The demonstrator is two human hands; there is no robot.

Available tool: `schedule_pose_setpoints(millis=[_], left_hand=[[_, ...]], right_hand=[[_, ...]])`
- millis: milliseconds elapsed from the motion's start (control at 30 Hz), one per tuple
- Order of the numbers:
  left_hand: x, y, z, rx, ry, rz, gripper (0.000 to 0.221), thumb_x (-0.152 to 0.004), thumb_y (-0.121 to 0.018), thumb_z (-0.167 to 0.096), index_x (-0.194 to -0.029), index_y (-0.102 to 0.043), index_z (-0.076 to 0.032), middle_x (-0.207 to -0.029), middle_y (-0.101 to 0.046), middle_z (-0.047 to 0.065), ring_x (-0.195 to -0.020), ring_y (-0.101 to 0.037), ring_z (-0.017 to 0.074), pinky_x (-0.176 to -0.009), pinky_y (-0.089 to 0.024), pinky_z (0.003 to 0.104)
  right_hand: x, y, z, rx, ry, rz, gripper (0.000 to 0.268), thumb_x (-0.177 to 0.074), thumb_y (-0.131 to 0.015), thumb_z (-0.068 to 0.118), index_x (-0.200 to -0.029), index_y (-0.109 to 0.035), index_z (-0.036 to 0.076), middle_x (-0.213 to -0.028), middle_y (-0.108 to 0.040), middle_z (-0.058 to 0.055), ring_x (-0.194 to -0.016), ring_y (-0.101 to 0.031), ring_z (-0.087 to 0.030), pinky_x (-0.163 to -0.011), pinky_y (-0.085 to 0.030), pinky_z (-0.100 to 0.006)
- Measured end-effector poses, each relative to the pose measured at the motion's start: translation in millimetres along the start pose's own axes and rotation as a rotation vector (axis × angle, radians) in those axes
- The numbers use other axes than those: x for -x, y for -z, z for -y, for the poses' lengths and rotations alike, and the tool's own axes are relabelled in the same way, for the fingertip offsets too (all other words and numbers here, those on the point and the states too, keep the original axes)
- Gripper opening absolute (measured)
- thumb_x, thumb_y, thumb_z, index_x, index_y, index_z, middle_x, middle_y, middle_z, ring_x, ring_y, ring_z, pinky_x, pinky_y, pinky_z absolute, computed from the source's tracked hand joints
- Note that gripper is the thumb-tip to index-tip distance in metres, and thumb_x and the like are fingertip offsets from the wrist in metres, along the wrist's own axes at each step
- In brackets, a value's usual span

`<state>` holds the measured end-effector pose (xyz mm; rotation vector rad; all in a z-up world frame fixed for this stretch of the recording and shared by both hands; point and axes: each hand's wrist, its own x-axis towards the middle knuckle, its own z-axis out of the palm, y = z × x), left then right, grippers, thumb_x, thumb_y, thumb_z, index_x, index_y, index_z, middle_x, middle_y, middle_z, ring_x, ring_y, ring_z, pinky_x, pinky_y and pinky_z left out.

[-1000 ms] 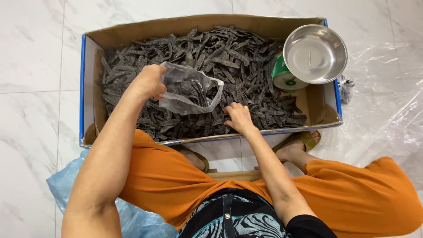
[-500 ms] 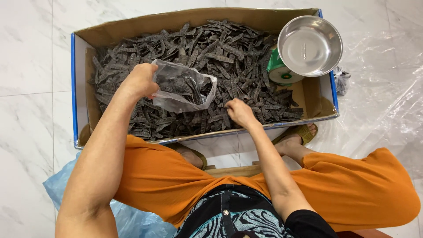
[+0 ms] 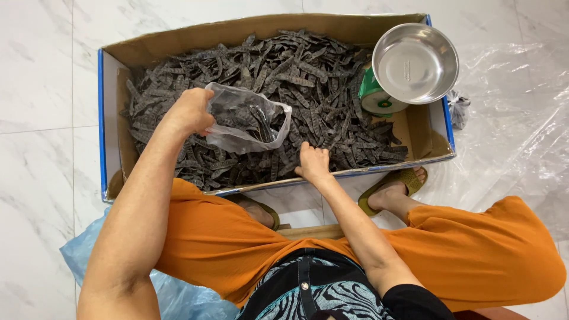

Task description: The person scoops dried fish from a cardboard box into a clear plastic bag using both hands. After filling the bag, they place it on a weighing scale, then tie the bag closed.

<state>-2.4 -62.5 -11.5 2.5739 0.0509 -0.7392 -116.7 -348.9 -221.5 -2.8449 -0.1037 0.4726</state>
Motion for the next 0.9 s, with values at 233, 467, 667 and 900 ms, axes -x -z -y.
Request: schedule_pose_setpoints(millis=[233,467,667,900], left_hand=[[-3,-1,12,0.020,-0.030,-0.018,0.074,-0.077,-0.066,0.014,-0.148,-0.048,0.001,-0.130,-0.065,0.026,-0.091,-0.076,0.0295,-0.073,-0.064,0.038],[4,0,4,-0.012,-0.006,-0.021,0.076,-0.077,-0.065,0.014,-0.150,-0.047,0.000,-0.130,-0.065,0.027,-0.093,-0.077,0.0283,-0.079,-0.062,0.036],[9,2,3,-0.021,0.031,0.011,0.074,-0.081,-0.065,0.011,-0.152,-0.045,-0.002,-0.131,-0.064,0.026,-0.091,-0.077,0.0284,-0.075,-0.064,0.037],[-2,-4,16,-0.005,-0.047,-0.017,0.073,-0.078,-0.064,0.013,-0.149,-0.048,0.002,-0.130,-0.065,0.028,-0.088,-0.076,0.0282,-0.073,-0.063,0.038]], right_hand=[[-44,-12,-59,-0.735,0.085,-0.332,0.035,-0.084,-0.073,0.011,-0.116,-0.059,0.004,-0.094,-0.073,-0.018,-0.084,-0.072,-0.026,-0.077,-0.056,-0.042],[-103,14,-67,-1.692,-0.136,-0.239,0.017,-0.099,-0.065,0.017,-0.100,-0.055,0.004,-0.077,-0.063,-0.008,-0.068,-0.064,-0.021,-0.065,-0.057,-0.037],[-108,26,-83,-1.874,0.047,-0.207,0.022,-0.100,-0.075,0.020,-0.103,-0.058,0.006,-0.084,-0.062,-0.006,-0.069,-0.057,-0.016,-0.062,-0.047,-0.035],[-54,17,-99,-0.159,-0.084,-0.106,0.049,-0.073,-0.089,0.027,-0.112,-0.066,0.008,-0.100,-0.070,-0.017,-0.095,-0.067,-0.039,-0.080,-0.053,-0.052]])
